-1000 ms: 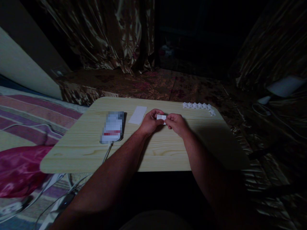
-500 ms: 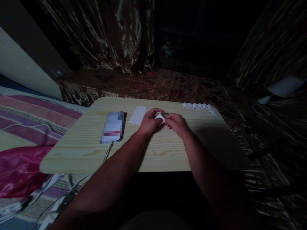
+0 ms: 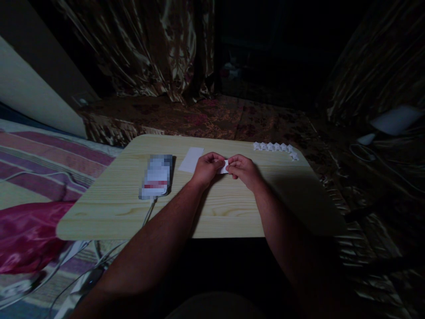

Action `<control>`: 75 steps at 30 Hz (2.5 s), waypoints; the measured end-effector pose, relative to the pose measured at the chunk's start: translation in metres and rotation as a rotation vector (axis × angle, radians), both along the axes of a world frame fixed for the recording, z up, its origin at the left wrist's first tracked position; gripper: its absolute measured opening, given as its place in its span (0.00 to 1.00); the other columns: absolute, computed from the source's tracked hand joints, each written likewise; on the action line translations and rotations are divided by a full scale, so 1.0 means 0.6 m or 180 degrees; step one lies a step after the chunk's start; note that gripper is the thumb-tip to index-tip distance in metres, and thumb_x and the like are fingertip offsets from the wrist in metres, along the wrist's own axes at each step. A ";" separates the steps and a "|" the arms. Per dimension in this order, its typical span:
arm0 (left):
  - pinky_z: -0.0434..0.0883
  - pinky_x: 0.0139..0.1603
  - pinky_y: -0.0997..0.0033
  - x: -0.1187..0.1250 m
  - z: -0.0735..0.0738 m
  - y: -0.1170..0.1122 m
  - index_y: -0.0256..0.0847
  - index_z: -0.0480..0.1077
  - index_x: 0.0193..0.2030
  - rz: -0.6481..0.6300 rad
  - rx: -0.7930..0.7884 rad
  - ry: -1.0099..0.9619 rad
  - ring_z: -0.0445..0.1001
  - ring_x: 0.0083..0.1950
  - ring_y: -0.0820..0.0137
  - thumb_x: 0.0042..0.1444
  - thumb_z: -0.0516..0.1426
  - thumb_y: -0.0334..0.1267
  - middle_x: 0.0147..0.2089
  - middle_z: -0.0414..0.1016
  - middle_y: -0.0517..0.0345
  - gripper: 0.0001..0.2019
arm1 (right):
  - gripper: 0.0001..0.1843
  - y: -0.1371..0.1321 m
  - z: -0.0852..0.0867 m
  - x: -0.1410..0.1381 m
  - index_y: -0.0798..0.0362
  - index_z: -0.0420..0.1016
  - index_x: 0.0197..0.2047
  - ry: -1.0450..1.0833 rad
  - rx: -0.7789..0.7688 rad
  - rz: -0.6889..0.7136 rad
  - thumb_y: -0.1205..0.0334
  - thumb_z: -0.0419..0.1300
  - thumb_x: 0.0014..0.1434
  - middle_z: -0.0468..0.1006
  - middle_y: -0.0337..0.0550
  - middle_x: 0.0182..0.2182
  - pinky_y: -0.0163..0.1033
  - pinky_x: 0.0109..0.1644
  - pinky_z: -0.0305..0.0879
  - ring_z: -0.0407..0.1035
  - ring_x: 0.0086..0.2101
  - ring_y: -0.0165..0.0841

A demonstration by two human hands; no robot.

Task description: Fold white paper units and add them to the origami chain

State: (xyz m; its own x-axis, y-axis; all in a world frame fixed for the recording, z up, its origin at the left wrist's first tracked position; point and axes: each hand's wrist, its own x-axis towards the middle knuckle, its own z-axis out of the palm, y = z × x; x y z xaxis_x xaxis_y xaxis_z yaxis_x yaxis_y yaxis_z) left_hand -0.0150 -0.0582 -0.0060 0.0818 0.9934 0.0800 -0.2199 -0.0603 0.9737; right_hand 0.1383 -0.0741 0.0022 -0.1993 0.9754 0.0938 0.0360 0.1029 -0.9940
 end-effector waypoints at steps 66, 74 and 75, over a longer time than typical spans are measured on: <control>0.66 0.26 0.69 -0.008 0.011 0.003 0.34 0.73 0.31 -0.0253 -0.0545 -0.0791 0.70 0.25 0.70 0.36 0.62 0.31 0.25 0.73 0.56 0.11 | 0.17 0.002 -0.008 -0.005 0.52 0.67 0.40 0.0368 0.0301 0.0249 0.68 0.62 0.45 0.75 0.38 0.31 0.32 0.25 0.66 0.71 0.26 0.28; 0.66 0.29 0.71 -0.003 0.007 0.000 0.34 0.74 0.30 -0.0244 -0.0342 -0.0652 0.70 0.25 0.71 0.37 0.63 0.31 0.25 0.74 0.56 0.09 | 0.12 0.001 -0.010 -0.005 0.52 0.70 0.38 0.0112 0.0631 0.0027 0.66 0.60 0.48 0.74 0.36 0.29 0.30 0.24 0.63 0.66 0.24 0.24; 0.66 0.29 0.72 -0.004 0.005 0.001 0.34 0.74 0.30 -0.0242 -0.0313 -0.0621 0.70 0.25 0.72 0.38 0.63 0.32 0.25 0.74 0.56 0.09 | 0.10 0.001 -0.010 -0.004 0.52 0.71 0.37 0.0027 0.0642 0.0029 0.65 0.60 0.48 0.74 0.36 0.28 0.30 0.24 0.62 0.66 0.23 0.24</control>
State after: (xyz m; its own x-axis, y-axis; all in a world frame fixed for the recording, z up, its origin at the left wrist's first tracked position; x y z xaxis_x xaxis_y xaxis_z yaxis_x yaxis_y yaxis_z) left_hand -0.0172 -0.0576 -0.0028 0.1492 0.9888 0.0049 -0.4048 0.0566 0.9126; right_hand 0.1356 -0.0735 -0.0037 -0.2064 0.9349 0.2888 0.0259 0.3003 -0.9535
